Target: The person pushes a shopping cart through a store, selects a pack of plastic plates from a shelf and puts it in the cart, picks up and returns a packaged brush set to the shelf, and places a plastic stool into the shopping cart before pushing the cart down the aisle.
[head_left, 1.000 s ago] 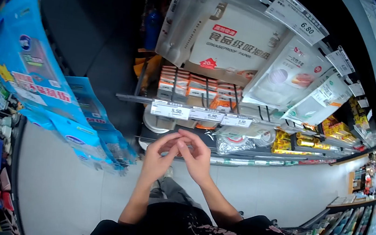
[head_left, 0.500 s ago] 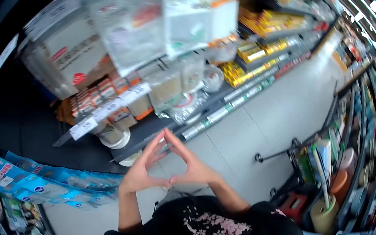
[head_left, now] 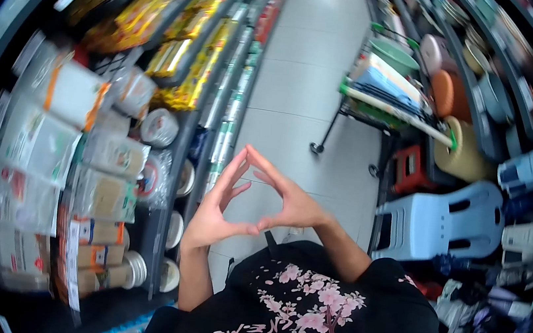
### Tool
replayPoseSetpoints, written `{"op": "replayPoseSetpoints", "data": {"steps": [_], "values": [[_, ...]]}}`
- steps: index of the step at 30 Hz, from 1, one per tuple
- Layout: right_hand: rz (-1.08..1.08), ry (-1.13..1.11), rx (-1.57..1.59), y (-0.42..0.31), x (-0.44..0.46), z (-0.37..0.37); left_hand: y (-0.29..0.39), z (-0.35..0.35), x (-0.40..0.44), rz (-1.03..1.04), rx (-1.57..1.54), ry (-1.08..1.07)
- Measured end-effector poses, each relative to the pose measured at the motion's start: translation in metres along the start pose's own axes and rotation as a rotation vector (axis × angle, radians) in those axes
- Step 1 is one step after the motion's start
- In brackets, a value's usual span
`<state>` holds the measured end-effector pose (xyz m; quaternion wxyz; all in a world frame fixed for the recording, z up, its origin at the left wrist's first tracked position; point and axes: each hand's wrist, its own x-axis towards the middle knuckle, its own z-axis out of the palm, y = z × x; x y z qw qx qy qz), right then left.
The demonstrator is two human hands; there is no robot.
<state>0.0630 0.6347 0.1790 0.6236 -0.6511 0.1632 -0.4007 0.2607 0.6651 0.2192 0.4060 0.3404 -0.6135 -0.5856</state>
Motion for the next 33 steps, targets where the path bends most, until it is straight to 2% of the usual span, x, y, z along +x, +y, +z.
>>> {"op": "replayPoseSetpoints", "data": {"steps": [5, 11, 20, 21, 22, 24, 26, 28, 29, 30, 32, 33], "values": [[-0.012, 0.303, -0.075, -0.020, -0.076, -0.055, -0.017, 0.061, 0.077, -0.022, -0.007, -0.306], [-0.019, 0.620, -0.011, -0.026, -0.138, -0.076, -0.033, 0.120, 0.135, -0.054, 0.026, -0.575], [-0.005, 1.007, -0.128, -0.033, -0.161, -0.127, -0.074, 0.164, 0.227, -0.149, -0.138, -0.889], [0.061, 1.094, -0.059, -0.031, -0.158, -0.138, -0.081, 0.163, 0.239, -0.140, -0.094, -0.942], [0.128, 1.183, 0.009, -0.030, -0.155, -0.149, -0.086, 0.164, 0.250, -0.136, -0.103, -0.961], [0.128, 1.236, -0.069, -0.027, -0.142, -0.174, -0.095, 0.171, 0.275, -0.204, -0.065, -0.959], [0.242, 1.310, -0.141, -0.020, -0.134, -0.203, -0.120, 0.185, 0.306, -0.144, -0.097, -0.931], [0.297, 1.332, -0.180, -0.003, -0.133, -0.241, -0.129, 0.195, 0.342, -0.321, -0.058, -0.881], [0.332, 1.328, -0.164, 0.007, -0.136, -0.262, -0.155, 0.201, 0.358, -0.214, -0.037, -0.867], [0.368, 1.326, -0.146, 0.020, -0.139, -0.280, -0.167, 0.202, 0.374, -0.208, -0.041, -0.875], [0.382, 1.369, -0.239, 0.048, -0.145, -0.314, -0.185, 0.208, 0.406, 0.026, 0.275, -0.839], [0.456, 1.369, -0.632, 0.058, -0.148, -0.328, -0.201, 0.211, 0.419, 0.123, 0.360, -0.753]]}}
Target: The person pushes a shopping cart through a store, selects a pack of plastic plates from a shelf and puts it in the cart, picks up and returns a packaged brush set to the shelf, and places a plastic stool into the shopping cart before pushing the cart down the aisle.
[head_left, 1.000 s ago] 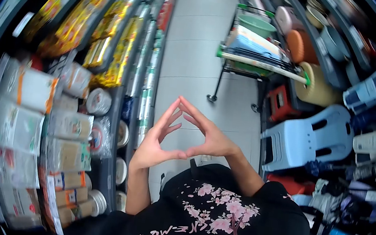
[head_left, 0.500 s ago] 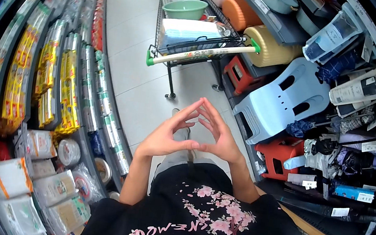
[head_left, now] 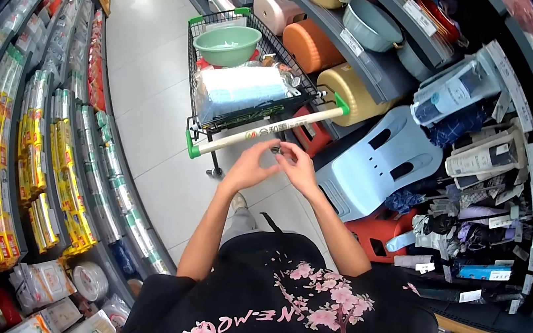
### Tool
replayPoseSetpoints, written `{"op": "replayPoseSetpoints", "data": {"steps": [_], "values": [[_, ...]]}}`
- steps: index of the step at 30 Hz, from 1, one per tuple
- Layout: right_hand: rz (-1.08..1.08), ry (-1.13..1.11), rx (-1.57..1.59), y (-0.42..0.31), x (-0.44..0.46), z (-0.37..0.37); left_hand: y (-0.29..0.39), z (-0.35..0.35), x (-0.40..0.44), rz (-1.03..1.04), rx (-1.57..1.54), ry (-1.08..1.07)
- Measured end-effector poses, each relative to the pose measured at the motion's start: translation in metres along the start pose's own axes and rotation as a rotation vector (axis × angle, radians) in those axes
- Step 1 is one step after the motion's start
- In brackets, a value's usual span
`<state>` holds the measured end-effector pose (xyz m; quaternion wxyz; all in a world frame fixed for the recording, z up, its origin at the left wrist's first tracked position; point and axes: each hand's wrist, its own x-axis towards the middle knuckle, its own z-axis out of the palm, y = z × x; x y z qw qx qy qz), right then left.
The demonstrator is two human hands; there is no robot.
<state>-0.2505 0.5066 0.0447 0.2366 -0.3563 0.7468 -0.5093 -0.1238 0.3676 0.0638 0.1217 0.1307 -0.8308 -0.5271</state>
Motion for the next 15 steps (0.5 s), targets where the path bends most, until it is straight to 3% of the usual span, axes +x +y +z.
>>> {"op": "replayPoseSetpoints", "data": {"steps": [1, 3, 5, 7, 9, 10, 11, 13, 15], "values": [[-0.162, 0.087, -0.315, 0.005, 0.011, 0.003, -0.010, -0.001, 0.012, -0.001, -0.014, 0.009], [-0.215, 0.116, -0.398, 0.012, 0.033, 0.008, -0.030, -0.003, 0.030, 0.093, 0.479, 0.371], [-0.285, 0.048, -0.715, 0.015, 0.060, 0.005, -0.063, -0.001, 0.038, 0.060, 0.556, 0.506], [-0.255, -0.066, -0.869, 0.035, 0.089, 0.003, -0.080, -0.010, 0.045, -0.371, 0.721, 0.061], [-0.267, -0.193, -0.928, 0.037, 0.118, -0.002, -0.081, -0.018, 0.044, -0.274, 0.726, 0.195], [-0.155, -0.240, -0.960, 0.037, 0.136, -0.001, -0.081, -0.029, 0.048, -0.356, 0.629, 0.102], [-0.178, -0.230, -1.051, 0.039, 0.144, 0.002, -0.081, -0.039, 0.052, -0.437, 0.527, 0.007], [0.126, -0.520, -1.204, 0.034, 0.166, 0.013, -0.089, -0.052, 0.057, -0.393, 0.533, -0.038], [0.093, -0.629, -1.203, 0.026, 0.172, 0.010, -0.087, -0.055, 0.061, -0.469, 0.601, -0.110]]}}
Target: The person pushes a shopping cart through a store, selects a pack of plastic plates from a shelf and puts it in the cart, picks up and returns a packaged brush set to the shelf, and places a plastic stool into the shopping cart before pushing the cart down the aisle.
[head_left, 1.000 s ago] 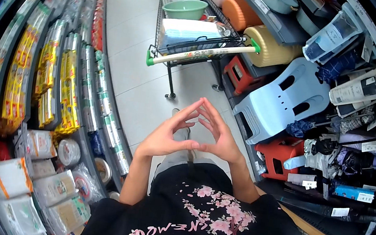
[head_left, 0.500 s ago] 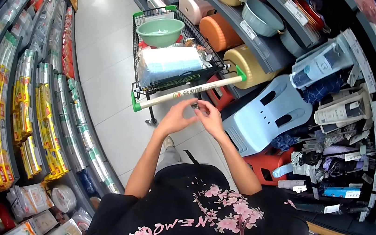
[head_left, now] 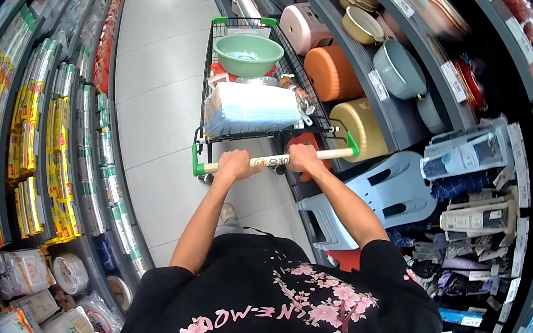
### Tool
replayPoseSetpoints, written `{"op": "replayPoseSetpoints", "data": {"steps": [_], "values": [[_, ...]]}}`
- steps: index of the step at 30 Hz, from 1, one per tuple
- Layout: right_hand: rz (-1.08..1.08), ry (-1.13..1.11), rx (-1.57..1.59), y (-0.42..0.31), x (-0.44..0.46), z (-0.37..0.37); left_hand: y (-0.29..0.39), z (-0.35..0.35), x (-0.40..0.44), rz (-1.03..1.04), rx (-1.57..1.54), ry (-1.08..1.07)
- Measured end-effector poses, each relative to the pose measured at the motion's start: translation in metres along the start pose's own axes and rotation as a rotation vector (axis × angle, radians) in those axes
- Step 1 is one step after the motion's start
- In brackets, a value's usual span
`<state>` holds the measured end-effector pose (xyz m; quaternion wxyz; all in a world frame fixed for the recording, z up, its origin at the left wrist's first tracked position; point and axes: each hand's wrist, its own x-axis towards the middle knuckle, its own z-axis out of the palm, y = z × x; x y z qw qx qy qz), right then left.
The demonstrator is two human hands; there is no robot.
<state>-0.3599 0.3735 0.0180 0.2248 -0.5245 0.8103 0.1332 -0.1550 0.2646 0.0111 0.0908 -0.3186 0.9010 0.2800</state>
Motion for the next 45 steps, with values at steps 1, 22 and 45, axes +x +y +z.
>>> {"op": "replayPoseSetpoints", "data": {"steps": [1, 22, 45], "values": [[-0.034, 0.010, -0.014, 0.001, 0.003, 0.000, 0.003, -0.007, -0.004, -0.031, 0.016, 0.028], [-0.257, 0.494, 0.234, -0.014, 0.064, -0.011, -0.027, -0.030, 0.044, -0.243, 0.068, 0.284], [-0.387, 0.578, 0.251, -0.010, 0.188, -0.080, -0.063, -0.090, 0.146, -0.330, 0.161, 0.343]]}}
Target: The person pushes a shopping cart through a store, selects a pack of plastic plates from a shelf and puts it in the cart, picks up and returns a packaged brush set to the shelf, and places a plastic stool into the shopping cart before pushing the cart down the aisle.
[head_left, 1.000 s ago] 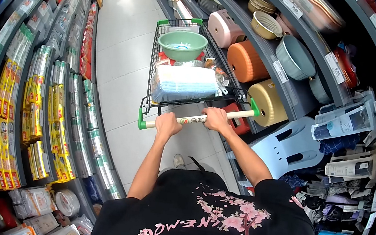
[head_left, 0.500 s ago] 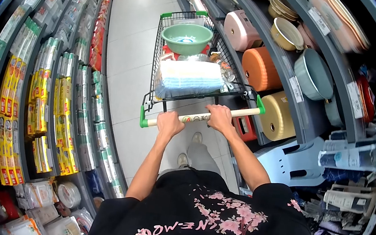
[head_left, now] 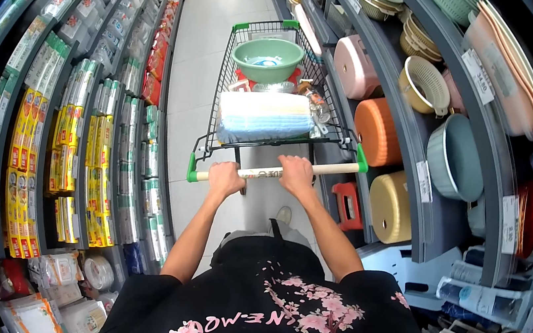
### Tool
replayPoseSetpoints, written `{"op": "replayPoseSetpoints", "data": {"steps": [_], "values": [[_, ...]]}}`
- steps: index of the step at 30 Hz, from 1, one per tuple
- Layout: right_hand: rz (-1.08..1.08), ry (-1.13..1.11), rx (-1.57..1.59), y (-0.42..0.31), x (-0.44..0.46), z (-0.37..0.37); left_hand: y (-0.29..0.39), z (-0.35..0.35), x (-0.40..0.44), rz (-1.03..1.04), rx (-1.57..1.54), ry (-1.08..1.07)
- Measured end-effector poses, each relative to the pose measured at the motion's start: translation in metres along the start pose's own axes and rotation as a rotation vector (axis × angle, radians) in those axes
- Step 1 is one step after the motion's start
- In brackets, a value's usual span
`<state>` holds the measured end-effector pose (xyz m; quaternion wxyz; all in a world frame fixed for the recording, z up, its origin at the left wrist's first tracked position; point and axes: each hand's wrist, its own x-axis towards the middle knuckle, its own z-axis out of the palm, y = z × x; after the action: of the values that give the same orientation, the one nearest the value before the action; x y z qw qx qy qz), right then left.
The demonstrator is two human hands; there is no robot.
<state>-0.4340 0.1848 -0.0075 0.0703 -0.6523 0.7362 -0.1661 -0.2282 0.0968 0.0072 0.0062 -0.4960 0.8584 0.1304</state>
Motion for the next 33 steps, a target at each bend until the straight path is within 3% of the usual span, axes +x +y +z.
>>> {"op": "replayPoseSetpoints", "data": {"steps": [3, 5, 10, 12, 17, 23, 33], "values": [[-0.020, -0.051, 0.024, 0.007, 0.019, 0.004, -0.002, 0.011, 0.018, -0.019, 0.019, -0.029], [-0.064, 0.025, 0.033, 0.011, 0.032, 0.006, 0.006, 0.023, 0.025, -0.036, 0.074, 0.203], [-0.103, 0.024, 0.054, 0.018, 0.064, 0.011, 0.066, 0.023, 0.046, 0.017, 0.017, 0.302], [-0.121, 0.032, 0.078, 0.019, 0.077, 0.013, 0.078, 0.024, 0.059, 0.073, 0.030, 0.432], [-0.169, 0.023, 0.054, 0.019, 0.110, 0.012, 0.062, 0.023, 0.093, 0.017, -0.092, 0.319], [-0.136, -0.024, 0.001, 0.006, 0.164, 0.026, 0.042, 0.013, 0.138, -0.060, -0.097, 0.534], [-0.124, -0.080, 0.007, -0.005, 0.275, 0.042, -0.016, -0.011, 0.238, -0.020, -0.106, 0.544]]}}
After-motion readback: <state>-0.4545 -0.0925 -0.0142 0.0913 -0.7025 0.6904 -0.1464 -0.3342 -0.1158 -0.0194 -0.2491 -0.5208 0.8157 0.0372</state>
